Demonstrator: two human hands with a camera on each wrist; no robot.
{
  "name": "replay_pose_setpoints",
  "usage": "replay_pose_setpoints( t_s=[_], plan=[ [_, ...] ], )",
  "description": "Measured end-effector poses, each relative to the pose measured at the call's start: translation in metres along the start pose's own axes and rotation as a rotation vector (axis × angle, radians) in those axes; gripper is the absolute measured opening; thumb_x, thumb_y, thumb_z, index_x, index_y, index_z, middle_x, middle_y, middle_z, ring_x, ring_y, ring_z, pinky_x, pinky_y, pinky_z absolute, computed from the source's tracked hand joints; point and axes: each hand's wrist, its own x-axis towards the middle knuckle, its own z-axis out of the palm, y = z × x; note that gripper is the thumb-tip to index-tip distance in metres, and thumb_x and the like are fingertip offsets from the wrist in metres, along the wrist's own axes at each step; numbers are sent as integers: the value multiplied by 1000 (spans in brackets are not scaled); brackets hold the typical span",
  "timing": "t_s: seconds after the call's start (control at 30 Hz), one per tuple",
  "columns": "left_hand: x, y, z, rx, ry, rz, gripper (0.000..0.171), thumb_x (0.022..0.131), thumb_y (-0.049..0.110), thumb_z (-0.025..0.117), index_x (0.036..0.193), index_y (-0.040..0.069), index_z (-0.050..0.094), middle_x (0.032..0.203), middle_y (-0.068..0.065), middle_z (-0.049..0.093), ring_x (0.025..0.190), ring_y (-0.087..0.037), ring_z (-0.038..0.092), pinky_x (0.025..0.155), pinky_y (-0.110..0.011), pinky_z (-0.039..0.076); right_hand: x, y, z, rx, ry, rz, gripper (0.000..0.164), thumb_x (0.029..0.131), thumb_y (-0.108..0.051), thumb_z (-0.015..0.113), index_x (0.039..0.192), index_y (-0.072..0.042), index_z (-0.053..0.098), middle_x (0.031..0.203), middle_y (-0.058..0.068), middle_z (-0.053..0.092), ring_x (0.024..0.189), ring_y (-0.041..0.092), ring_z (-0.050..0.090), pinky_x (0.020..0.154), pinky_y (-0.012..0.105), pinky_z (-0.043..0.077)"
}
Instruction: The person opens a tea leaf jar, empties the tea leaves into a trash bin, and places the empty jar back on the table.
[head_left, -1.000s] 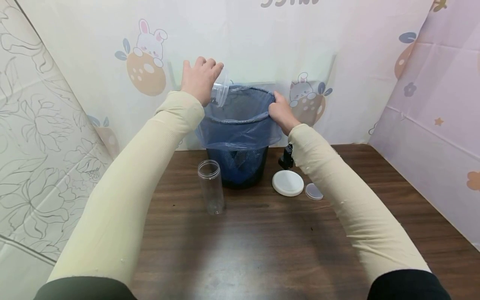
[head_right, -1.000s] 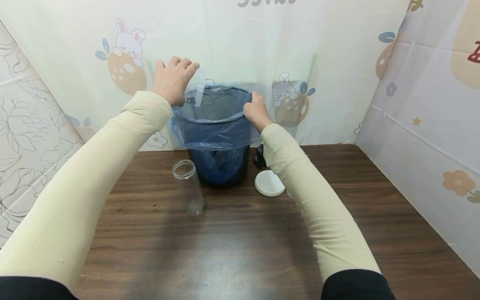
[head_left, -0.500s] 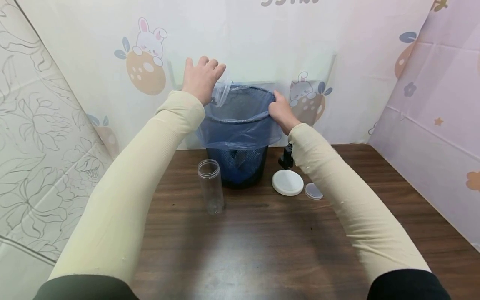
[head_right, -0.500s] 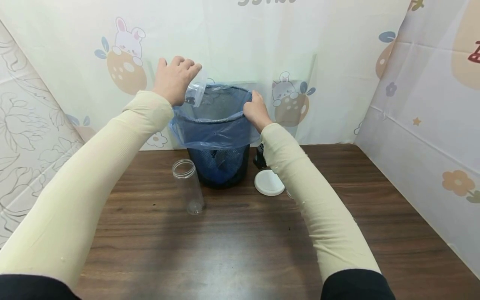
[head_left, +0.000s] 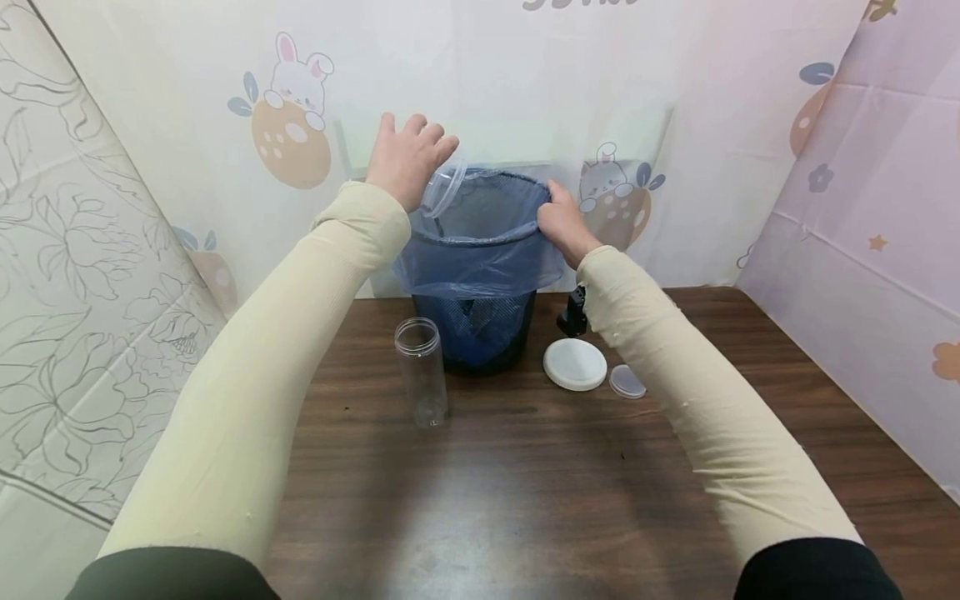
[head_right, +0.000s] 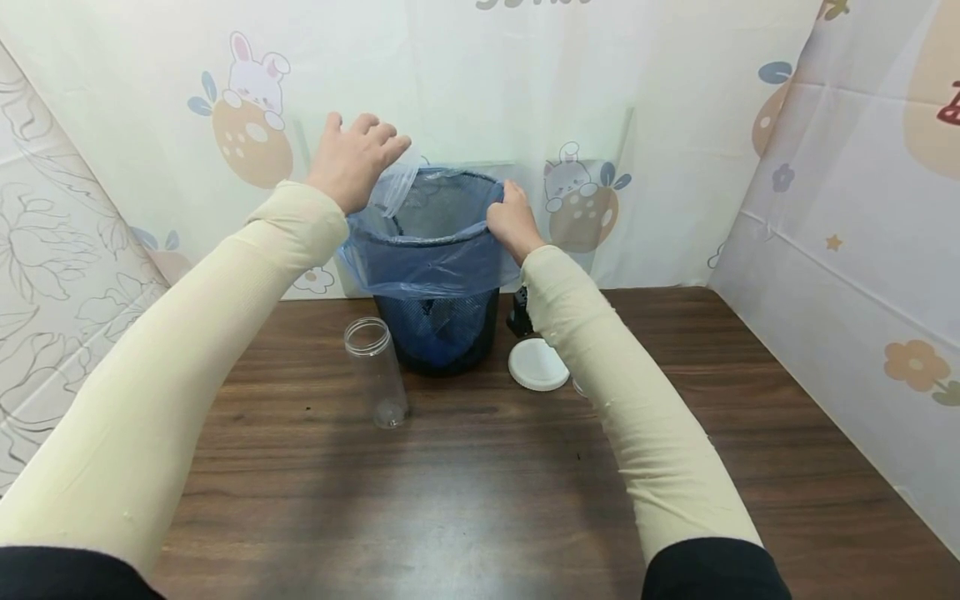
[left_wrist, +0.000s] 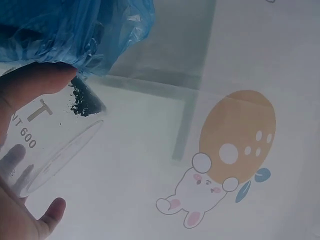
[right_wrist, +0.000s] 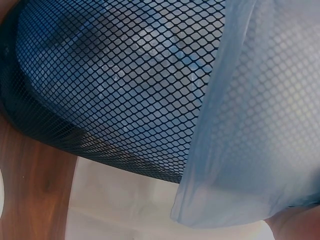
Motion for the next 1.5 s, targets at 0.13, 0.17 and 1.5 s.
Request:
replay_pose_setpoints(
  t_s=[0.13,0.17,1.5],
  plan=[
    [0,1,0,32,10,28,46,89,-7,51,129,13,41,121,-12,47,116,-33,39,93,-55,32,0,0,0,10,0,-7,66,88,2,19,152,-4,6,159,10,3,144,20,2,113,28,6],
    [-1,1,0,39,11,34,46,89,-8,52,129,13,41,121,-12,47,115,-33,38,93,-55,32,0,0,0,12,0,-8,66,88,2,19,152,-4,6,159,10,3,144,20,2,113,28,6],
    [-6,-5,1,-275,-20,-81,95,72,-3,69,152,17,21,151,-8,31,136,-31,25,97,-56,26,2,6,0,18,-14,-24,54,102,-14,24,153,-7,11,159,9,5,144,19,3,113,30,7]
  ],
)
